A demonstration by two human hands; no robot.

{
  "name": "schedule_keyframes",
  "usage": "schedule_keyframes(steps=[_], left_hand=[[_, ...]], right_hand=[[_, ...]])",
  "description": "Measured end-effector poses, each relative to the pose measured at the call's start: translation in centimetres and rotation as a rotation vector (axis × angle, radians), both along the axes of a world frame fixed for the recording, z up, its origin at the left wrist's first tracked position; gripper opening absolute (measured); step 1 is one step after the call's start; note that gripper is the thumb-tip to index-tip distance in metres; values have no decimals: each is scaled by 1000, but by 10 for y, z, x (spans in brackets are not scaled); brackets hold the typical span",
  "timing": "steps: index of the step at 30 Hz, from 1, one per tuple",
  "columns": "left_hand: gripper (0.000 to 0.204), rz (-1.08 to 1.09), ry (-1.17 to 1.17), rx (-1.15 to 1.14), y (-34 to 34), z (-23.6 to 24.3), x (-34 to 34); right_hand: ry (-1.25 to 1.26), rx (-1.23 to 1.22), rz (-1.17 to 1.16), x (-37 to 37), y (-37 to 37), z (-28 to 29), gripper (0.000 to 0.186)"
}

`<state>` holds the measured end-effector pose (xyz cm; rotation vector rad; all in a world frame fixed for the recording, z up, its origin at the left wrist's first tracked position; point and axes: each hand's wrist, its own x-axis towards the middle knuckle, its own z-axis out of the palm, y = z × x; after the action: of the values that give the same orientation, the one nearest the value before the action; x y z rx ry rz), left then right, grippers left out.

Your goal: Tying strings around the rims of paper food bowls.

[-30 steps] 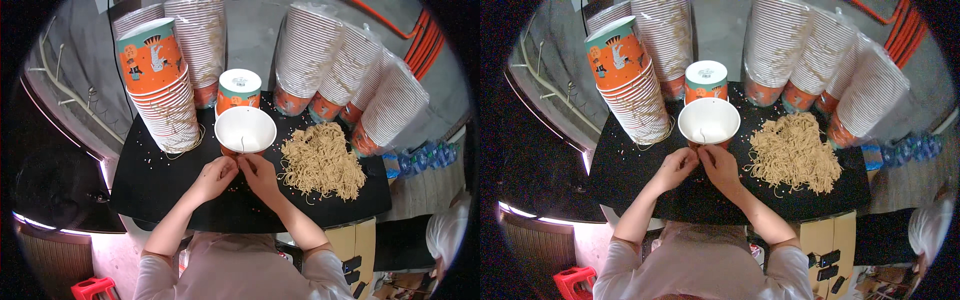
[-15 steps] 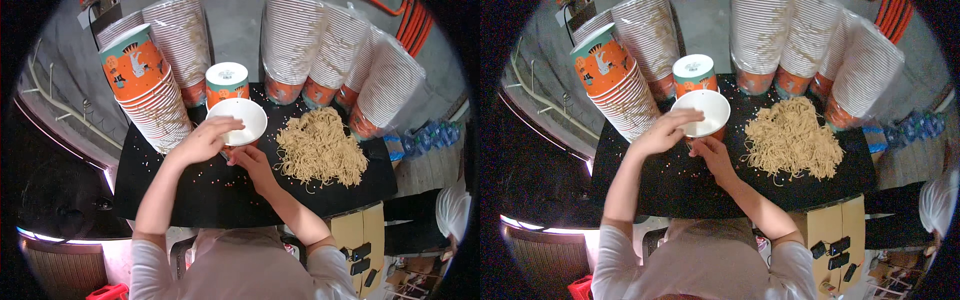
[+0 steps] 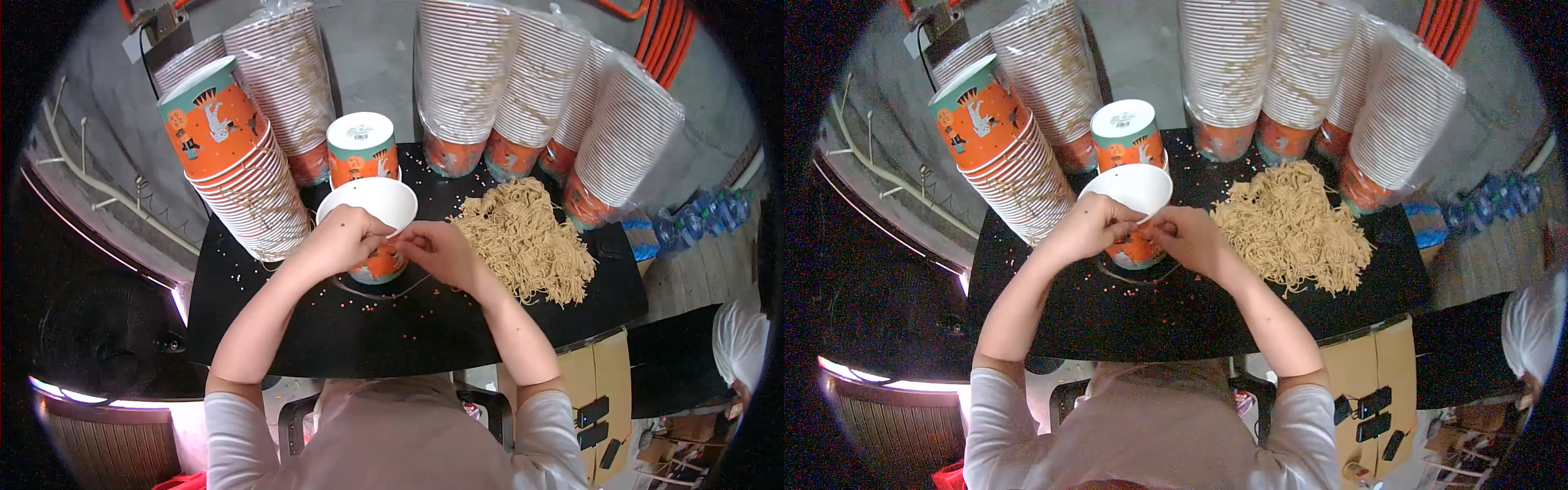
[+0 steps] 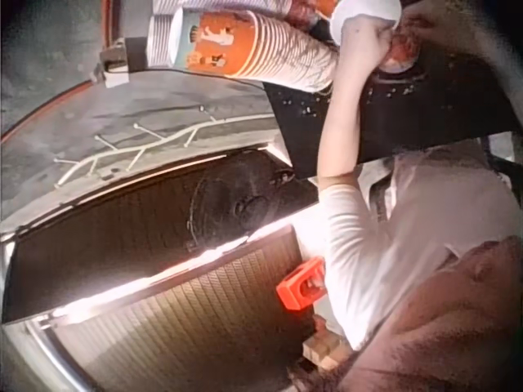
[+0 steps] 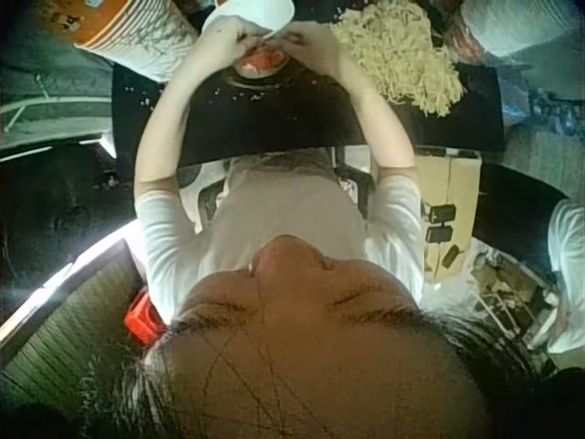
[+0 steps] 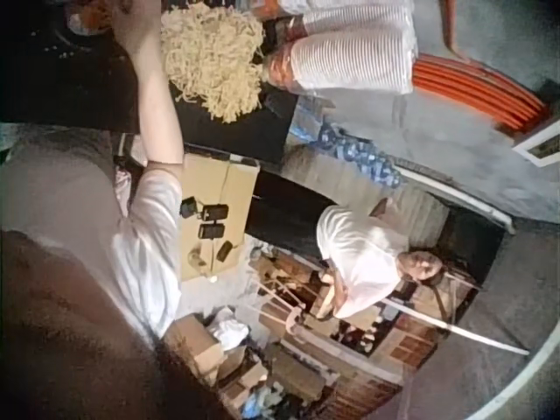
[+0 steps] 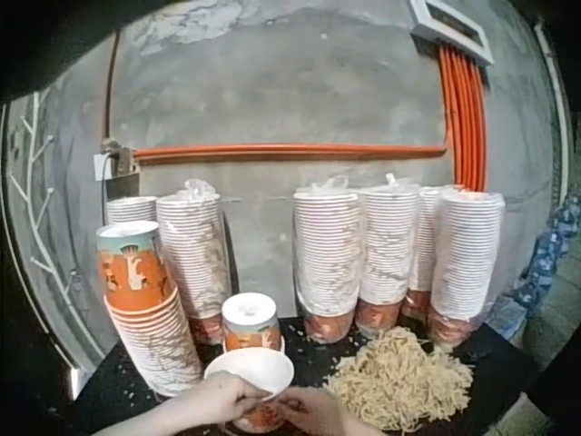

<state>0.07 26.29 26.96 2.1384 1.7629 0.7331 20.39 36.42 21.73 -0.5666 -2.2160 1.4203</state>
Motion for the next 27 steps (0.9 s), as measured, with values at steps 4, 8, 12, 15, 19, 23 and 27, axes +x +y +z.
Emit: schedule_keyframes(steps=[4,8,12,15,19,23,27], left_hand=[[18,107,174,91,-11,11,8],[13,135,-129,-153,-12,17,19],[19,72,-281,-132,-7,-22,11],[26,-88,-296,-323,-2,-25,-6],[22,-109,-295,-294,-4,-29,-11],[18,55,-308,-307,-4,-19,-2],[13,190,-374,-170,-3,-14,4]], right_hand=[[-249,472,-15,22,-7,66,17],[-179,683,-60,20,4,77,14],[-188,704,-32,4,9,79,14],[-188,705,-8,-5,20,59,13],[-148,693,29,-13,33,52,13],[-114,571,109,-13,37,52,12],[-88,495,133,-16,37,47,10]])
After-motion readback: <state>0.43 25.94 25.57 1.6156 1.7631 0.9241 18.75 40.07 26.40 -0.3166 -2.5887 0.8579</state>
